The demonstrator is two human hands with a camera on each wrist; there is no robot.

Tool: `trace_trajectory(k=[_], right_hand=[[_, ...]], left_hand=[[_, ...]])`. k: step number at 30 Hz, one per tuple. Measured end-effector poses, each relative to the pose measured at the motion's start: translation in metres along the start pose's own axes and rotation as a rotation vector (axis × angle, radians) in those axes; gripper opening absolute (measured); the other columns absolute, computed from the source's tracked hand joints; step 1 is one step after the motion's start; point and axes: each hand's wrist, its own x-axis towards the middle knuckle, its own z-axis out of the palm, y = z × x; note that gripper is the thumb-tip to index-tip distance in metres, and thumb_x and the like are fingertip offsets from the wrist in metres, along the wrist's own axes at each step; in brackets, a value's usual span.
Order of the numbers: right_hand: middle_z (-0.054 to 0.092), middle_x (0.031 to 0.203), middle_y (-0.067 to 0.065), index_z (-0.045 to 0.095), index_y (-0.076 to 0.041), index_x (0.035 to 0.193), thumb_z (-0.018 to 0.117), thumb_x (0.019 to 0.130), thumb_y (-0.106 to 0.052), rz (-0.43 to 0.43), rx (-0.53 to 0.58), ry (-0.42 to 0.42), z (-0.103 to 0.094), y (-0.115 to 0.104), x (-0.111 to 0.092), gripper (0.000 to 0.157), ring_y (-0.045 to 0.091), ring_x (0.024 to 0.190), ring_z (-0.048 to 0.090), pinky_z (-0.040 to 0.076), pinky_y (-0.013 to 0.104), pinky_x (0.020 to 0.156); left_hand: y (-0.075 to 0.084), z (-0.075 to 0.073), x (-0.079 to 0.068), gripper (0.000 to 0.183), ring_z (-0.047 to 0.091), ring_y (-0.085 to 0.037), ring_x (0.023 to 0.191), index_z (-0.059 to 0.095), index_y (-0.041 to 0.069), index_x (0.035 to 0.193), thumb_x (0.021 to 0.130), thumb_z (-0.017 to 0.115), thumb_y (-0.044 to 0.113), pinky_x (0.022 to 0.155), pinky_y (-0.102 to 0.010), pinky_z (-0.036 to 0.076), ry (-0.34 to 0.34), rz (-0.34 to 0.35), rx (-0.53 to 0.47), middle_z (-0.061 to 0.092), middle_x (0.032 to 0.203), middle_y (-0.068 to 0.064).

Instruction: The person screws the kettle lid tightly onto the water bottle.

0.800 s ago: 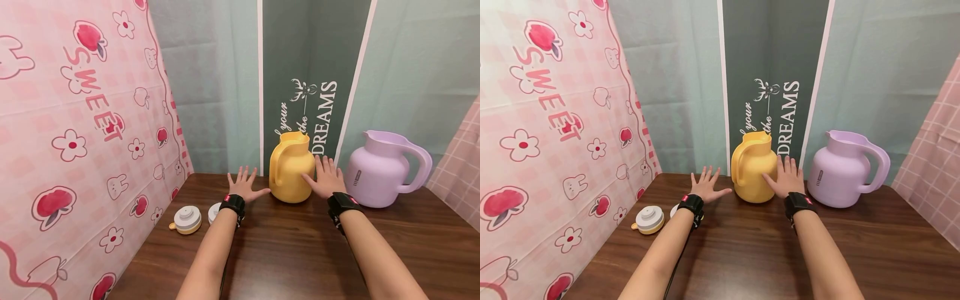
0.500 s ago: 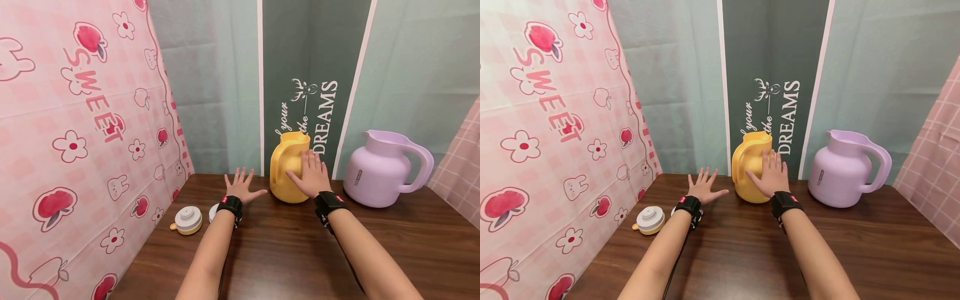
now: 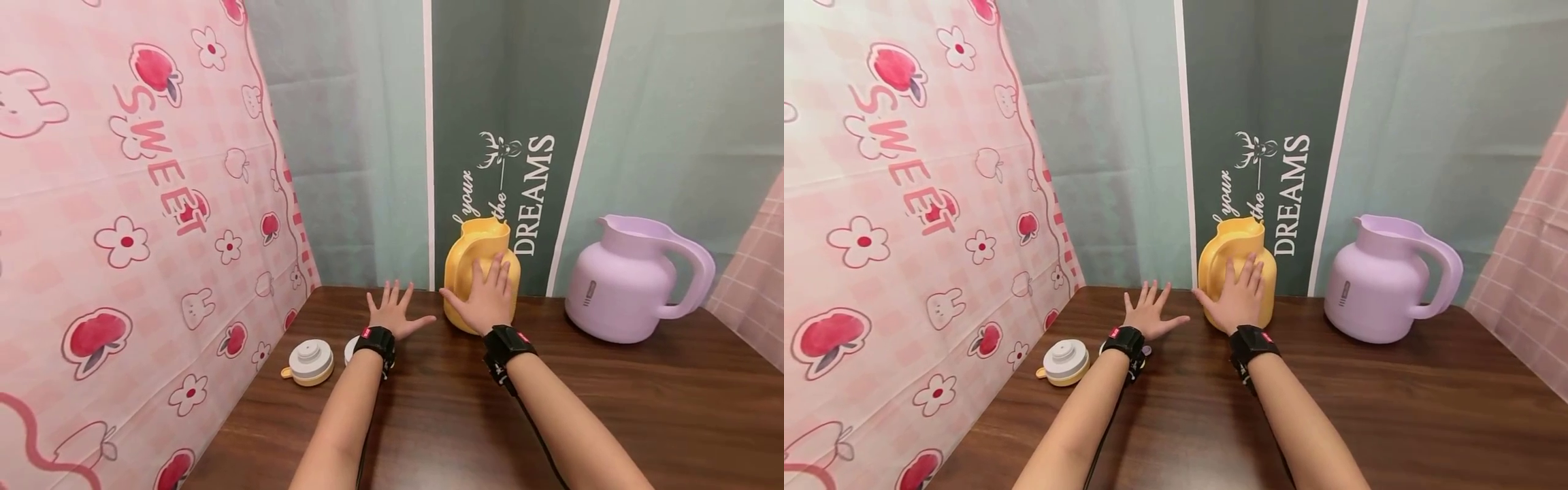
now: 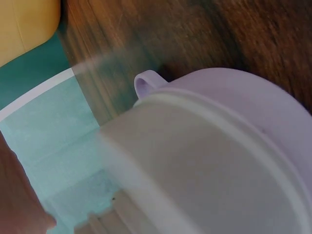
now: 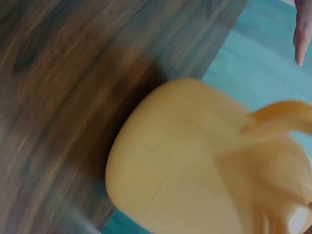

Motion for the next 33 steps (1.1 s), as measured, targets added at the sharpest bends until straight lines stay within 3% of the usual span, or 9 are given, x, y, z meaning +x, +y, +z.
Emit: trace_trajectory(k=[7, 16, 21, 27, 33], right_hand=[[-0.005, 0.151, 0.032, 0.034, -0.002, 0.140, 0.071, 0.068, -0.066, 0.051, -0.066, 0.065, 0.008, -0.013, 0.003, 0.103, 0.051, 0.137, 0.000, 0.011, 0.064, 0.105], [-0.002, 0.151, 0.033, 0.027, 0.007, 0.142, 0.069, 0.066, -0.071, 0.140, -0.092, 0.088, 0.015, -0.022, 0.008, 0.117, 0.051, 0.137, 0.000, 0.010, 0.069, 0.103], [-0.002, 0.151, 0.033, 0.027, 0.008, 0.141, 0.072, 0.070, -0.060, 0.158, -0.077, 0.102, 0.018, -0.021, 0.008, 0.108, 0.051, 0.137, -0.003, 0.010, 0.070, 0.103], [0.001, 0.150, 0.034, 0.027, 0.009, 0.139, 0.071, 0.074, -0.047, 0.132, -0.044, 0.105, 0.019, -0.013, 0.007, 0.096, 0.050, 0.138, 0.000, 0.013, 0.069, 0.102], [0.009, 0.151, 0.031, 0.028, 0.006, 0.139, 0.070, 0.074, -0.044, 0.107, -0.047, 0.113, 0.015, -0.002, 0.004, 0.091, 0.047, 0.138, 0.007, 0.019, 0.064, 0.103]], left_hand=[[0.000, 0.007, -0.001, 0.094, 0.003, -0.027, 0.144, 0.012, 0.029, 0.153, 0.079, 0.041, 0.080, 0.110, -0.059, 0.009, 0.004, 0.019, -0.062, 0.015, 0.157, -0.010], [0.002, 0.015, 0.001, 0.093, 0.006, -0.028, 0.144, 0.012, 0.030, 0.153, 0.080, 0.039, 0.080, 0.108, -0.062, 0.007, 0.017, 0.035, -0.036, 0.016, 0.157, -0.009], [0.007, 0.018, 0.001, 0.091, 0.002, -0.024, 0.144, 0.011, 0.033, 0.152, 0.080, 0.040, 0.080, 0.109, -0.060, 0.005, -0.001, 0.019, -0.039, 0.013, 0.157, -0.005], [0.003, 0.021, 0.001, 0.090, 0.005, -0.027, 0.144, 0.012, 0.031, 0.153, 0.081, 0.040, 0.078, 0.109, -0.062, 0.007, 0.009, 0.030, -0.059, 0.014, 0.157, -0.007], [-0.001, 0.023, 0.001, 0.092, 0.002, -0.026, 0.144, 0.011, 0.032, 0.153, 0.079, 0.040, 0.080, 0.109, -0.060, 0.005, -0.011, 0.013, -0.076, 0.014, 0.157, -0.007]])
